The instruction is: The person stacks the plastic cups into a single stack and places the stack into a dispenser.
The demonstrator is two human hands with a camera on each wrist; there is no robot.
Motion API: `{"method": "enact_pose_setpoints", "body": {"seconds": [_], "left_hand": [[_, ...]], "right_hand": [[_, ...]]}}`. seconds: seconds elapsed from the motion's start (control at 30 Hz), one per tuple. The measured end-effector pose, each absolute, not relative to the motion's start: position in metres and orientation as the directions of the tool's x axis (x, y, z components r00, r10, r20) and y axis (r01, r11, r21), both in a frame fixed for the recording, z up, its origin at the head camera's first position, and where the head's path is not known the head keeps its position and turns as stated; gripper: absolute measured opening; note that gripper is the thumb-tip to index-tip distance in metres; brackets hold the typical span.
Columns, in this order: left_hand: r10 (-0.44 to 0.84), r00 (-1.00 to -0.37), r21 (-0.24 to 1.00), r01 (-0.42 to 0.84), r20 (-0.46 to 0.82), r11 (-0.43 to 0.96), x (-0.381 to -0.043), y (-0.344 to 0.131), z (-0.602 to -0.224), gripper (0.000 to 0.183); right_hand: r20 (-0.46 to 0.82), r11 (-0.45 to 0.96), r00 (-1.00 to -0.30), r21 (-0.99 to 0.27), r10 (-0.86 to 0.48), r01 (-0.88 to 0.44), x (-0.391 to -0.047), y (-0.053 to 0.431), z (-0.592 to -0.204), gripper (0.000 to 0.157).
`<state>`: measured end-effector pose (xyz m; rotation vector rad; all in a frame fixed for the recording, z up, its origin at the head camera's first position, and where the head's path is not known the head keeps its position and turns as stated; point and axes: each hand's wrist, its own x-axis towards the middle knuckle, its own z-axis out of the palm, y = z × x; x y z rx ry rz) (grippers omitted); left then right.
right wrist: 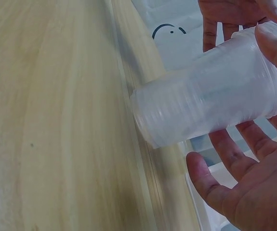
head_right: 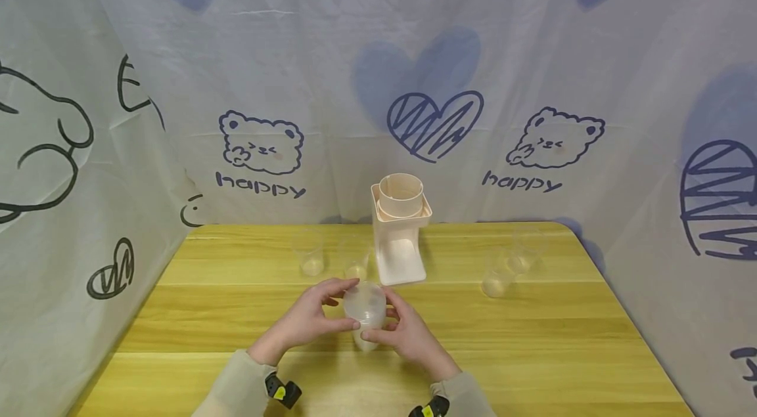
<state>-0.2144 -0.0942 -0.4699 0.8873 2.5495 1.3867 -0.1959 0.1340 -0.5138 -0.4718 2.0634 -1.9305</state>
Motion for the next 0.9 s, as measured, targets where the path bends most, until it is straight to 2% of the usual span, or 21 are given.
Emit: {"method": "enact_pose_setpoints", "body": {"seconds": [0.57, 0.8, 0.9], "left_hand": [[0.532, -0.821, 0.829, 0.435, 0.206, 0.350, -0.212, -0.097, -0.479, 0.075], [0.426, -0.885, 0.895, 0.333, 0.188, 0.296, -0.213, -0.103, -0.480, 0.046], [0.343, -0.920, 0.906, 0.298, 0.189, 0.301, -0.215, -0.104, -0.479, 0.043]], "right_hand": [[-0.021, 0.084, -0.913, -0.996, -0.407, -0.014, -0.194, 0.133, -0.509, 0.082], [-0.015, 0.065, -0.913, -0.998, -0.408, -0.013, -0.194, 0.133, -0.511, 0.082], [-0.008, 0.059, -0.912, -0.998, -0.410, -0.018, -0.195, 0.133, -0.512, 0.082]]}}
